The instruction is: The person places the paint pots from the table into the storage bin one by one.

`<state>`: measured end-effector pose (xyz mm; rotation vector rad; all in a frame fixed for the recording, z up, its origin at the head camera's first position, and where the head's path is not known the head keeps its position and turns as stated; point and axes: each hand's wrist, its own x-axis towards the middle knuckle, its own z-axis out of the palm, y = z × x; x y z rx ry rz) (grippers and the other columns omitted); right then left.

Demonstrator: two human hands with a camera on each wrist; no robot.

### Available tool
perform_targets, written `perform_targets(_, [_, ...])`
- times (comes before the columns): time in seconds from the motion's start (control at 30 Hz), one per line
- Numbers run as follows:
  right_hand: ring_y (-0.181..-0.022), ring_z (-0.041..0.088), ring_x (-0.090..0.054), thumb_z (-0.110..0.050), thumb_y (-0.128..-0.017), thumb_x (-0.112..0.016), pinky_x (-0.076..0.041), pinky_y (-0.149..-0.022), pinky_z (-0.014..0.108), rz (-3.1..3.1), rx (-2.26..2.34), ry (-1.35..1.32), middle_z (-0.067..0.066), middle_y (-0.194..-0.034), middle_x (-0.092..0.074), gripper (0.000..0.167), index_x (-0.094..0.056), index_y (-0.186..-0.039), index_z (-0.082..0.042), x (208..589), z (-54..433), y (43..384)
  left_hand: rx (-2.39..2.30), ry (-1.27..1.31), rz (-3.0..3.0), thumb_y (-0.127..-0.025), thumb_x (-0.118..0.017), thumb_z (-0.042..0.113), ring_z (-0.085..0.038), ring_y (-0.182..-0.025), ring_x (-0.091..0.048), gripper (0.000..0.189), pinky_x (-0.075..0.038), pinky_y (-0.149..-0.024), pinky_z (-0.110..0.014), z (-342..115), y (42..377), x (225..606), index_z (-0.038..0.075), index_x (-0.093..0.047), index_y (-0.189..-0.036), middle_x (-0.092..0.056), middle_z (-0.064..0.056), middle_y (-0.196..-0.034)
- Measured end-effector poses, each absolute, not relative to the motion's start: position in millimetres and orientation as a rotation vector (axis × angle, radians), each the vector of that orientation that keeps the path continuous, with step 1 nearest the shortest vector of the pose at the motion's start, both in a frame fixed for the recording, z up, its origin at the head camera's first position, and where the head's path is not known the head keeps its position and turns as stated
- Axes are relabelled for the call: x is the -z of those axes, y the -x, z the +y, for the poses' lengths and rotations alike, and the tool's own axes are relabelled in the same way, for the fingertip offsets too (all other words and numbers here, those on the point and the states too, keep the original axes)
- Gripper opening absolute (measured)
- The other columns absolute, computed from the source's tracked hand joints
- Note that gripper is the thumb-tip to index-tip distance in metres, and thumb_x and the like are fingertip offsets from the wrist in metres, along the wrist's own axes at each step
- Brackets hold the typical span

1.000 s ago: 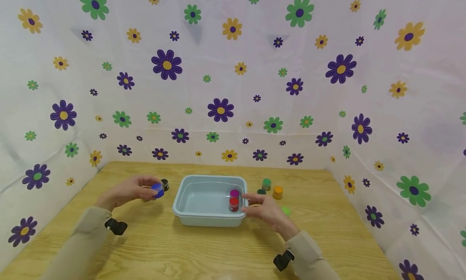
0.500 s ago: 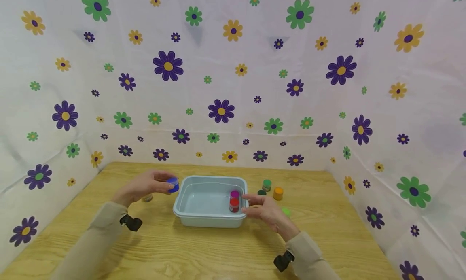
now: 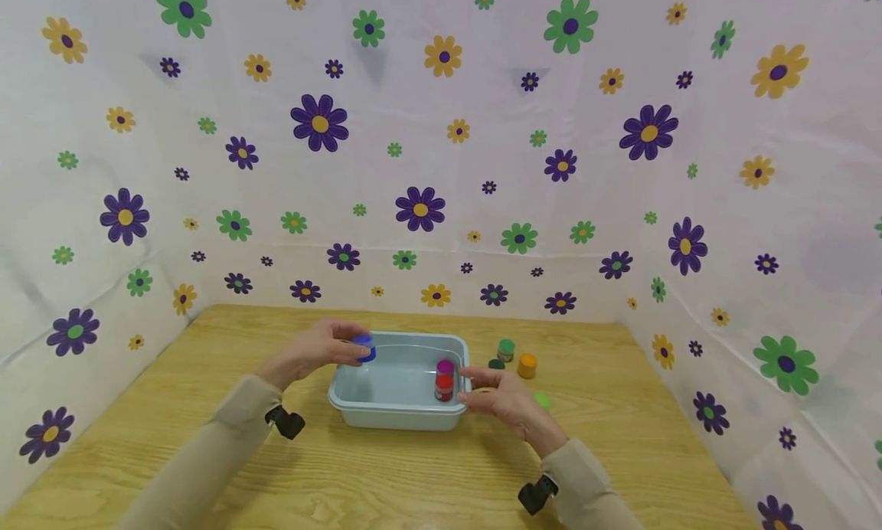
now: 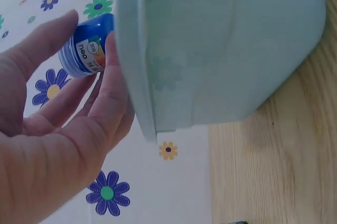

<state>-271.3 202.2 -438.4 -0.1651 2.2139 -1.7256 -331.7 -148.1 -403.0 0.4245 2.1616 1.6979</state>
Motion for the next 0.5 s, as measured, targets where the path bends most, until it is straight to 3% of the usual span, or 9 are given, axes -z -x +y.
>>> perform_targets(0.27, [-0.097,0.020,-0.058,-0.018,-0.089,-0.072,-0.059,-0.085,0.029,2.213,1.728,0.179,0.024,-0.134,-0.049,0.055,-0.054,-0.139,-0.003,438,203,272,-1.622,-0.351,2.273,-0.083,-0.077,0.008,-0.021,-0.089,-0.068,0.038,-0.060,-0.087,-0.042,-120,328,408,-0.001,-0.065,-0.118,-0.065,-0.016,-0.109])
perform_targets(0.5, [-0.100,0.022,-0.055,-0.020,-0.088,-0.074,-0.058,-0.087,0.030,2.216,1.735,0.141,0.022,-0.135,-0.047,0.056,-0.054,-0.139,-0.005,437,201,270,-1.709,-0.221,2.298,-0.084,-0.075,0.003,-0.021,-0.088,-0.069,0.036,-0.062,-0.081,-0.036,-97,330,414,-0.003,-0.064,-0.118,-0.065,-0.017,-0.109])
